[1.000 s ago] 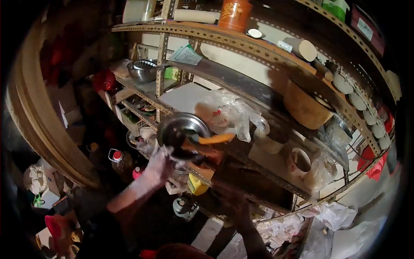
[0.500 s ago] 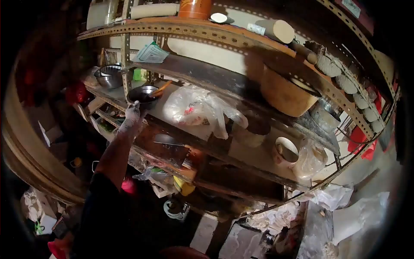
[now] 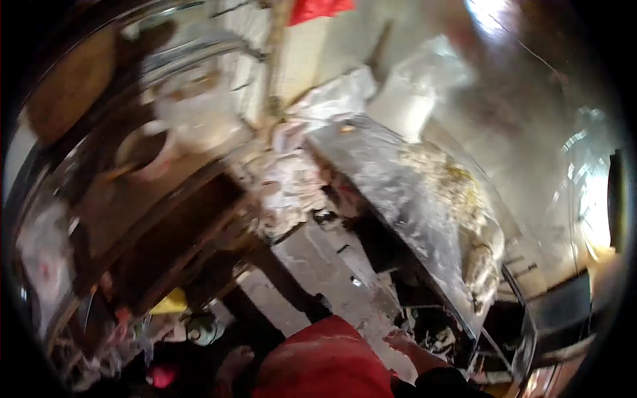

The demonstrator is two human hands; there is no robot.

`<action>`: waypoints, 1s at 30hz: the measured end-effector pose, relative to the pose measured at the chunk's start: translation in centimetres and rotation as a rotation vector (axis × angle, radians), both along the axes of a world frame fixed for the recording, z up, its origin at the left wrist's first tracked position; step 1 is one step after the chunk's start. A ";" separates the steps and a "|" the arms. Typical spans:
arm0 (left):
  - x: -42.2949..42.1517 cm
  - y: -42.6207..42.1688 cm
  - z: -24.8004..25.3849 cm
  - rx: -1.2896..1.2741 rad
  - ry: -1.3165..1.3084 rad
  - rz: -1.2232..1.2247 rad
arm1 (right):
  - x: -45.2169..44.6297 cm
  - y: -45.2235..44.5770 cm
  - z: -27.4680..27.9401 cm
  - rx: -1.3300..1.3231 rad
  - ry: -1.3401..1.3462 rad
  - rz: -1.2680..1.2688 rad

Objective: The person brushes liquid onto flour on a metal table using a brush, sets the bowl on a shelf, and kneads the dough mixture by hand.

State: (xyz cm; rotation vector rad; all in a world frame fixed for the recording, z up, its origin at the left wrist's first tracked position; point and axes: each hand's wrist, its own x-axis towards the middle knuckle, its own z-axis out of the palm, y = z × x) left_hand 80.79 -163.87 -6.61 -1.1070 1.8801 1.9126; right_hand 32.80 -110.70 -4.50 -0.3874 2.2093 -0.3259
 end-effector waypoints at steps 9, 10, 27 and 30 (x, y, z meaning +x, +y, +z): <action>-9.9 -0.8 3.6 0.183 -0.258 0.525 | -5.0 -9.3 14.8 -0.159 0.716 -0.472; -11.3 -1.0 4.2 0.165 -0.246 0.562 | -7.6 -9.1 13.9 -0.215 0.952 -0.336; -53.9 8.0 24.6 -0.219 0.058 -0.157 | -49.2 -10.5 10.3 0.164 0.773 -0.726; -57.7 3.7 21.3 -0.092 -0.005 -0.084 | -52.5 -12.8 8.2 0.031 0.720 -0.398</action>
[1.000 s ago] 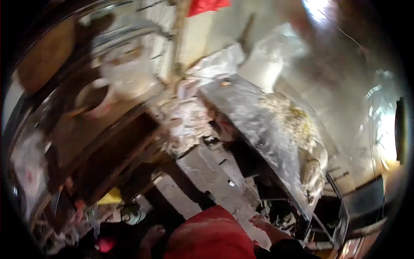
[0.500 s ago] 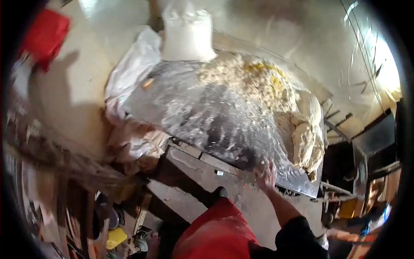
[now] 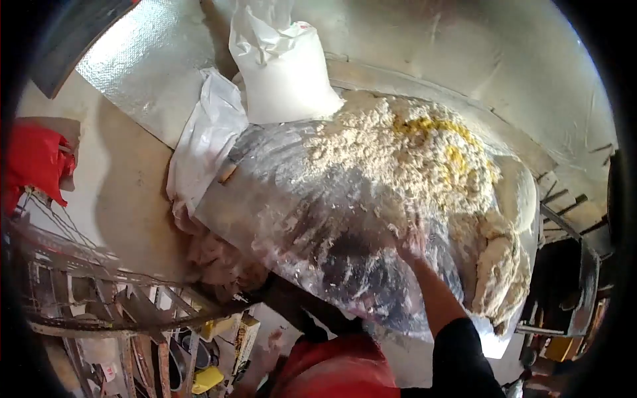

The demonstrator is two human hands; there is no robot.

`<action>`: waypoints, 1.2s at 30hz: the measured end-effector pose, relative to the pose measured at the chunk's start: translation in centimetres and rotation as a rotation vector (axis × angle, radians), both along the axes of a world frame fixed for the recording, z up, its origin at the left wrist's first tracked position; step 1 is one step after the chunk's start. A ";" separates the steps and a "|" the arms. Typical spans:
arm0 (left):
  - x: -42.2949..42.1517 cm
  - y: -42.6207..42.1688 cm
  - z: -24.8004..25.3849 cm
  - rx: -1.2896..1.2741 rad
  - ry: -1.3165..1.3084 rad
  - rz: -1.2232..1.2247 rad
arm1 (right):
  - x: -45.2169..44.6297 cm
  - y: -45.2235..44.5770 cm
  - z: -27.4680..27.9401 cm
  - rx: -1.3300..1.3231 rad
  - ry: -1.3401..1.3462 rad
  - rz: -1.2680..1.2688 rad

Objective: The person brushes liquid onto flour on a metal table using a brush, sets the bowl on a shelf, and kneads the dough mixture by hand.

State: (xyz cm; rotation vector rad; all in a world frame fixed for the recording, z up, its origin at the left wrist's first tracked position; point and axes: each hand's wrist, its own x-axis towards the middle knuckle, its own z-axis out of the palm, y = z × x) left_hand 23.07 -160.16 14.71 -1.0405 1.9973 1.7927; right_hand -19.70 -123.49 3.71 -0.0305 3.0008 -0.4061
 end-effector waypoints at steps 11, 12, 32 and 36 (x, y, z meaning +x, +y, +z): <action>-39.9 -13.6 -0.6 -1.031 0.067 -0.684 | -0.9 -0.5 3.1 0.161 0.146 -0.452; -44.0 -13.7 -1.8 -1.002 0.073 -0.574 | -1.2 -0.6 3.1 0.199 0.132 -0.460; -57.4 14.1 -4.9 -0.281 1.005 -1.094 | -1.2 -0.3 3.3 -0.001 0.165 -0.575; -56.3 10.7 -3.3 -0.394 0.764 -1.075 | -1.2 0.0 4.0 -0.069 0.143 -0.581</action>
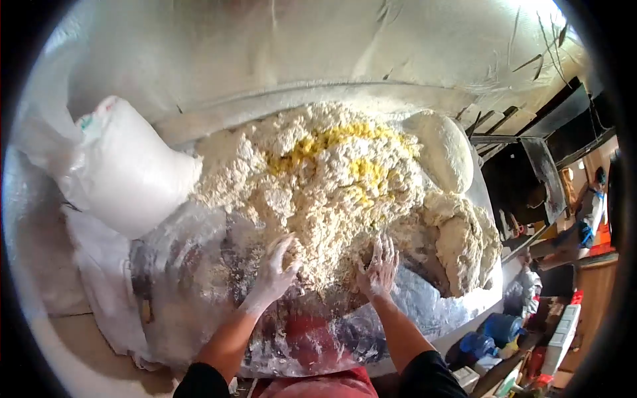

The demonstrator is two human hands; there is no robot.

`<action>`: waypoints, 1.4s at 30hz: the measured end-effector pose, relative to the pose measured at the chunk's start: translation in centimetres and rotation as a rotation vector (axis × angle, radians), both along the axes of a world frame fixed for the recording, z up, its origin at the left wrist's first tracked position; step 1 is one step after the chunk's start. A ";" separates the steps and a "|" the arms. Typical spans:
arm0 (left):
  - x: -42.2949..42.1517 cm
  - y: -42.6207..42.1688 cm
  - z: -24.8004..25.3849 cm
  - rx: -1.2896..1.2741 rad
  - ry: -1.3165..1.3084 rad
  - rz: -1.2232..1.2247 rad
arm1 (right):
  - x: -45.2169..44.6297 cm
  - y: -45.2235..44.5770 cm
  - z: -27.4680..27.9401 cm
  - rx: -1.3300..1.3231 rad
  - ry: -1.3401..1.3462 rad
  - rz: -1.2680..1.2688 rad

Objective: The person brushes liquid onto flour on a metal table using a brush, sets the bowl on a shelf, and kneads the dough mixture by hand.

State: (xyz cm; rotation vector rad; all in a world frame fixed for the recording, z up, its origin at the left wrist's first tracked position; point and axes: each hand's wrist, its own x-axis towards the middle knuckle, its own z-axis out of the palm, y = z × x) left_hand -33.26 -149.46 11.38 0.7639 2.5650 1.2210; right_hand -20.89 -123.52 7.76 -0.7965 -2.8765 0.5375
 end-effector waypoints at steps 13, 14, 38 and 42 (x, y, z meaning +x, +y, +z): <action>-8.1 -9.7 1.1 0.430 -0.654 0.883 | -5.5 12.5 0.1 -0.614 0.627 -0.296; -10.2 -9.9 0.2 0.424 -0.665 0.884 | -6.7 13.6 -1.1 -0.655 0.638 -0.348; -17.7 7.3 6.6 0.234 -0.478 0.006 | -22.1 2.6 8.2 -0.029 0.170 0.628; -11.0 3.4 6.5 0.068 -0.243 -0.123 | -17.8 2.3 12.2 -0.069 0.006 0.846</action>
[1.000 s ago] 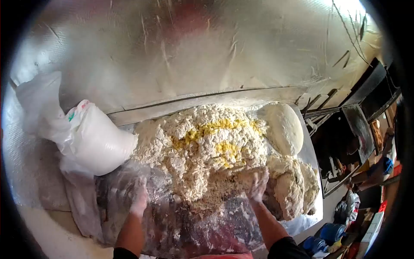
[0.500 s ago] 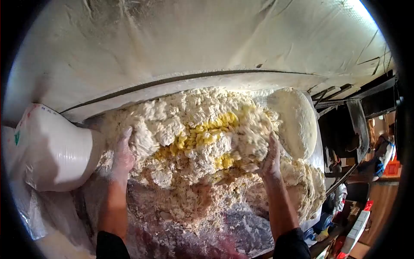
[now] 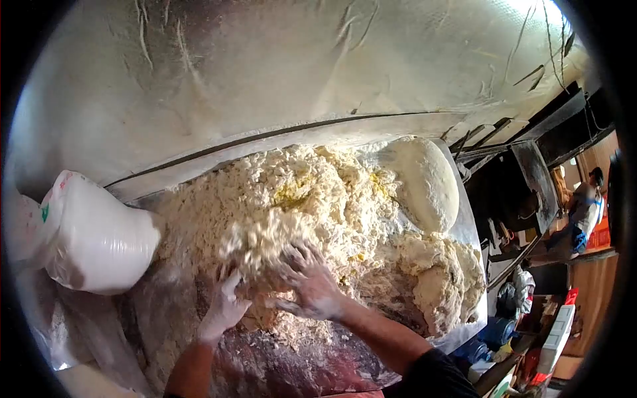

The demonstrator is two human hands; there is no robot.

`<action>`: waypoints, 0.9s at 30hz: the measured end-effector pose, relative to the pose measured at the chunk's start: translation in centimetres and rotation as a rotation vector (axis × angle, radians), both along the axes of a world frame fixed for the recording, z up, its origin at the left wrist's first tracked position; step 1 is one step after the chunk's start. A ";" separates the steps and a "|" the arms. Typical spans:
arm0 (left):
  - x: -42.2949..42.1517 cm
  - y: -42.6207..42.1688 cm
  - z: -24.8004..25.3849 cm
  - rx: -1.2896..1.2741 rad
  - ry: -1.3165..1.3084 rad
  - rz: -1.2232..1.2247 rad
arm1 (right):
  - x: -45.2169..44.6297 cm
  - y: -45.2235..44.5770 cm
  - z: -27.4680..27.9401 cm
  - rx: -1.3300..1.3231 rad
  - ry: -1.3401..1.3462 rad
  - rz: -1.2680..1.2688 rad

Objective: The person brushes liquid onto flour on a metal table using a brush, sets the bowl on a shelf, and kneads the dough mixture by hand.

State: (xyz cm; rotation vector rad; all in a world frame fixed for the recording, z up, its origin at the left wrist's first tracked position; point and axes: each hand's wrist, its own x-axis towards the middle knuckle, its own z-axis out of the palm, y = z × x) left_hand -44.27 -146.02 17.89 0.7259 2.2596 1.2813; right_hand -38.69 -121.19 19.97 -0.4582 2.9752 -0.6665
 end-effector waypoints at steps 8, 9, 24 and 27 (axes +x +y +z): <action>2.4 -7.7 -2.0 -0.036 -0.135 0.611 | 2.8 17.7 -6.8 -0.429 0.032 -0.621; 1.0 -8.6 -3.0 -0.008 -0.141 0.681 | 2.4 20.1 -7.6 -0.322 -0.105 -0.843; -14.2 3.9 -1.4 -0.017 -0.262 0.322 | -12.2 12.3 -0.8 -0.883 -0.372 -0.486; -7.2 7.9 1.4 -0.062 0.010 0.158 | -7.3 5.1 -0.4 -0.437 -0.015 -0.134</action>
